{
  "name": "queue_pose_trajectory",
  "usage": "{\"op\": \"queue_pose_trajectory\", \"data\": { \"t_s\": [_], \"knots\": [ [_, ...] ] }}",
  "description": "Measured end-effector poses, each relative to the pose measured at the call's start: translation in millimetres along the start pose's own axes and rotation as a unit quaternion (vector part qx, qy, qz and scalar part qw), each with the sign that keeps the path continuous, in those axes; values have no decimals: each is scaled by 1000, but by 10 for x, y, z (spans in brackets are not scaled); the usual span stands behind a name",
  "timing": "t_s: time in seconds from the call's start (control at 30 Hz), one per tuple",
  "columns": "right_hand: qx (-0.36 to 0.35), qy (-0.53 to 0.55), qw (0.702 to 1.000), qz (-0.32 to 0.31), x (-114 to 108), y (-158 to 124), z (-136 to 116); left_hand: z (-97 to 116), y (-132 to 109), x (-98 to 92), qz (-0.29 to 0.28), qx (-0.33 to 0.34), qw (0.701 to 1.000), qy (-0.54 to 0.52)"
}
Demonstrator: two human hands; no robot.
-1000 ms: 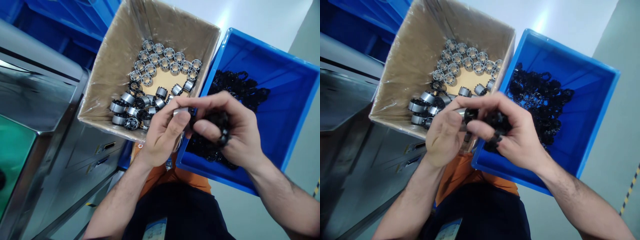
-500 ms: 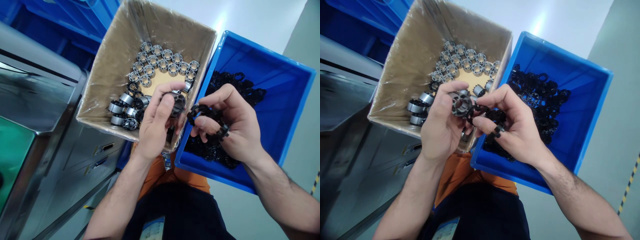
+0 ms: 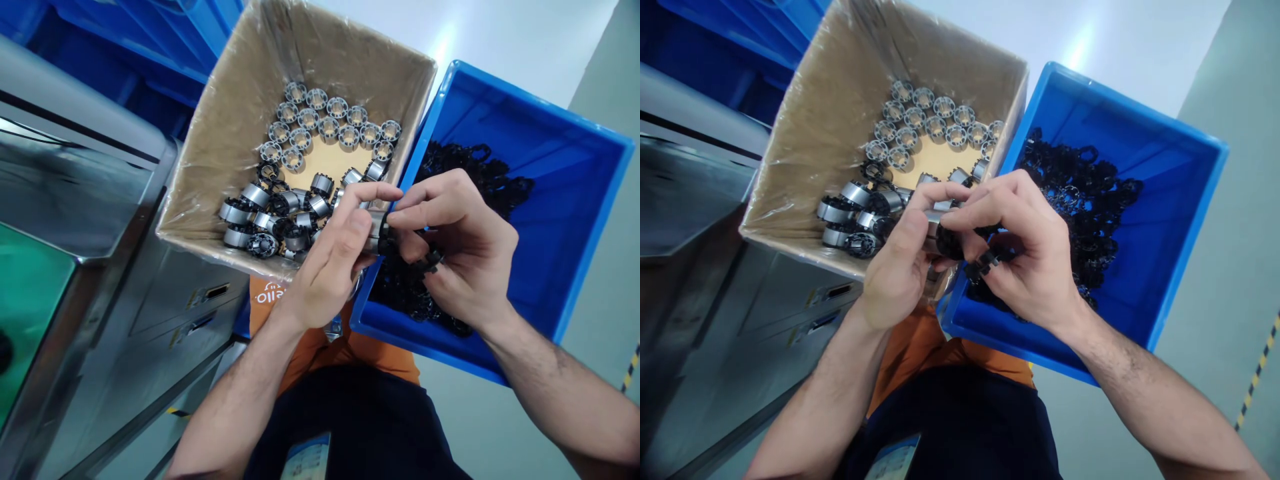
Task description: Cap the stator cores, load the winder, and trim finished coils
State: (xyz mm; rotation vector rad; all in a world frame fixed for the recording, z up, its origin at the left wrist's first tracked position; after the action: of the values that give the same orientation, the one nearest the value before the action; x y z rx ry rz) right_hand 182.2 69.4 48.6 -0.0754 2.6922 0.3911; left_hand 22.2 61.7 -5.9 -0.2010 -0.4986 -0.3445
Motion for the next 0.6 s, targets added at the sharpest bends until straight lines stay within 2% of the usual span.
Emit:
{"op": "queue_pose_trajectory", "data": {
  "t_s": [0.13, 0.23, 0.33, 0.4, 0.5, 0.57, 0.6],
  "knots": [
    [-7, -32, 999, 30, 9, -55, -8, -51, -17, -17, -9, -17, 999, 25],
    [-22, -17, 998, 53, 70, -112, -54, -12, -15, -7, -25, 14, 998, 53],
    [-31, -6, 999, 23, 122, -59, -48, 58, 22, -47, -23, 50, 994, 90],
    [0, -5, 1000, 20, 24, 68, 116, 112, 70, -180, 18, 66, 991, 113],
    [66, -3, 993, 101, -370, 296, 567, 245, 151, -418, 91, 98, 968, 214],
    [95, -15, 988, 119, -578, 407, 853, 316, 230, -480, 90, 91, 942, 311],
    [102, -31, 990, 97, -615, 450, 952, 341, 282, -483, 73, 77, 929, 354]
  ]
}}
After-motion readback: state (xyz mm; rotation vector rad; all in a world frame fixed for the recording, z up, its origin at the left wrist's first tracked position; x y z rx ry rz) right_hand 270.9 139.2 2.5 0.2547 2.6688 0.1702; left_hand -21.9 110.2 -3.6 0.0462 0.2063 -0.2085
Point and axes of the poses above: each hand's wrist, its own y-axis towards the middle knuckle, its own x-axis out of the palm, z = x × y, the point moved 8 cm from there along y, towards the middle knuckle, and after that the axes turned 10 degrees about -y, right-handed, at the moved point
